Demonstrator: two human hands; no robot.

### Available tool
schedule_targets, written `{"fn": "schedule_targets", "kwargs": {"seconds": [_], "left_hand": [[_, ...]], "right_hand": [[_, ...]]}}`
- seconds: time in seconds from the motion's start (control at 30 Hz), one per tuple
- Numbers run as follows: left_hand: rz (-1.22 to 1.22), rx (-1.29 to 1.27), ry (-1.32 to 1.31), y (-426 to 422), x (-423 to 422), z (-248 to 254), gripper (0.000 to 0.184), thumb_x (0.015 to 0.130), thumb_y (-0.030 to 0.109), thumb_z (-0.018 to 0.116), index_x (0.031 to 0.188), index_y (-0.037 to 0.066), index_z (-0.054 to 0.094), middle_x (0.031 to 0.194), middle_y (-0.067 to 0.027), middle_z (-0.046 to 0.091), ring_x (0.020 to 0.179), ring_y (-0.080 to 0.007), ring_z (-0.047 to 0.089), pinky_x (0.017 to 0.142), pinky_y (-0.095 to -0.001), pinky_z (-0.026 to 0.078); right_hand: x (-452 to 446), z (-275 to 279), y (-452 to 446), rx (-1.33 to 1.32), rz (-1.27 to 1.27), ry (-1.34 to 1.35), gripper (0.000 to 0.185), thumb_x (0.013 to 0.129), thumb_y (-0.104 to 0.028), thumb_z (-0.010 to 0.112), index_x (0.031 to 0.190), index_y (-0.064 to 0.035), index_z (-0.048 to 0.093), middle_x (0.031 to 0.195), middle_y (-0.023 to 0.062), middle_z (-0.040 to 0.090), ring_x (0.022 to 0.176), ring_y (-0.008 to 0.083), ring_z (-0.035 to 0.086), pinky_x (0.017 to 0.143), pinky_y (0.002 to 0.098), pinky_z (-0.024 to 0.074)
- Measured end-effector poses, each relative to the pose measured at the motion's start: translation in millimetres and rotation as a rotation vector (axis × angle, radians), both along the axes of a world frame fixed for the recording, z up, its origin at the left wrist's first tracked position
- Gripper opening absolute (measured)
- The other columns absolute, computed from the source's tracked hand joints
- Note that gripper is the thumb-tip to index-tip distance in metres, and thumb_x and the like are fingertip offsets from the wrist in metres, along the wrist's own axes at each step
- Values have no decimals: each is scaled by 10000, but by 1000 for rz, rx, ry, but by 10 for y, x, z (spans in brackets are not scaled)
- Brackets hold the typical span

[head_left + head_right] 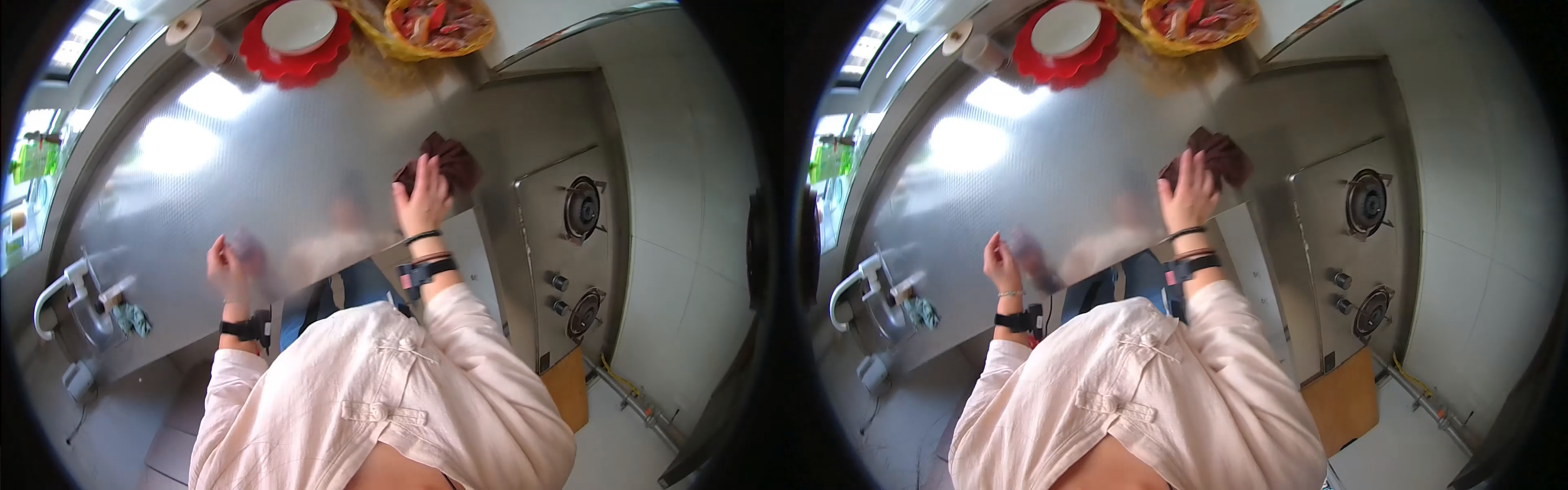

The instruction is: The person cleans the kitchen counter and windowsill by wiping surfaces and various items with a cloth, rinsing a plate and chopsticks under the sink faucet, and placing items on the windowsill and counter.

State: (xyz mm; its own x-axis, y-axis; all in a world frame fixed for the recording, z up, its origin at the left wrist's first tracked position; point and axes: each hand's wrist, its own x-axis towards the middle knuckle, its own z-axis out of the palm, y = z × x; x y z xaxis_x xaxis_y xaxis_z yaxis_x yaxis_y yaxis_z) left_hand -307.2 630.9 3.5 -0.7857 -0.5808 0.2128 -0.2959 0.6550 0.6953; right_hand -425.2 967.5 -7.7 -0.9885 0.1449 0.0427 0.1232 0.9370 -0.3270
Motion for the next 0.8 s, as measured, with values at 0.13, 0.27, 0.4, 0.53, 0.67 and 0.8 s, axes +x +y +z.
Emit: {"fn": "schedule_targets", "kwargs": {"seconds": [0.13, 0.27, 0.4, 0.53, 0.67, 0.8], "left_hand": [[162, -337, -349, -823, 1016, -52, 296, 873, 180, 500, 1118, 17, 535, 1074, -126, 561, 935, -235, 543, 796, -310, 437], [200, -487, -630, -1103, 1448, -322, 520, 886, 358, 385, 1310, 59, 349, 1379, -144, 306, 1285, -294, 261, 1002, -502, 235], [294, -420, -696, -1003, 1384, -330, 561, 894, 405, 328, 1352, 84, 279, 1435, -117, 202, 1327, -280, 167, 1018, -541, 166], [296, -414, -679, -990, 1349, -311, 551, 897, 399, 324, 1354, 95, 276, 1437, -102, 206, 1327, -279, 169, 1021, -540, 157], [355, -350, -610, -1008, 1341, -357, 524, 892, 355, 328, 1347, 100, 292, 1435, -92, 216, 1327, -256, 178, 1027, -534, 145], [402, -347, -646, -942, 1270, -279, 506, 879, 318, 344, 1333, 97, 321, 1428, -87, 236, 1325, -238, 189, 1039, -510, 130]], "right_hand": [[-158, 381, 543, 367, 147, -37, 785, 642, -512, 653, 1310, -201, 381, 1427, 112, 221, 1239, 338, 296, 954, 575, 233], [-271, -150, 725, 127, 153, 126, 621, 749, -419, 558, 1271, -108, 429, 1387, 180, 276, 1233, 390, 296, 987, 505, 273], [551, -41, -481, 96, 437, 146, 433, 709, -300, 555, 1068, -58, 554, 1277, 188, 414, 1145, 365, 394, 938, 517, 315], [1191, -53, -1262, -200, 771, 25, 518, 727, -336, 560, 1222, -207, 478, 1344, 76, 376, 1217, 302, 341, 950, 588, 244], [302, -81, -829, 220, 700, 154, 407, 760, -312, 526, 1159, -233, 514, 1293, 67, 436, 1259, 321, 298, 950, 605, 225], [-1080, -67, 49, 379, 96, 98, 413, 824, -293, 444, 1217, -163, 444, 1294, 118, 401, 1230, 359, 282, 920, 500, 321]]}}
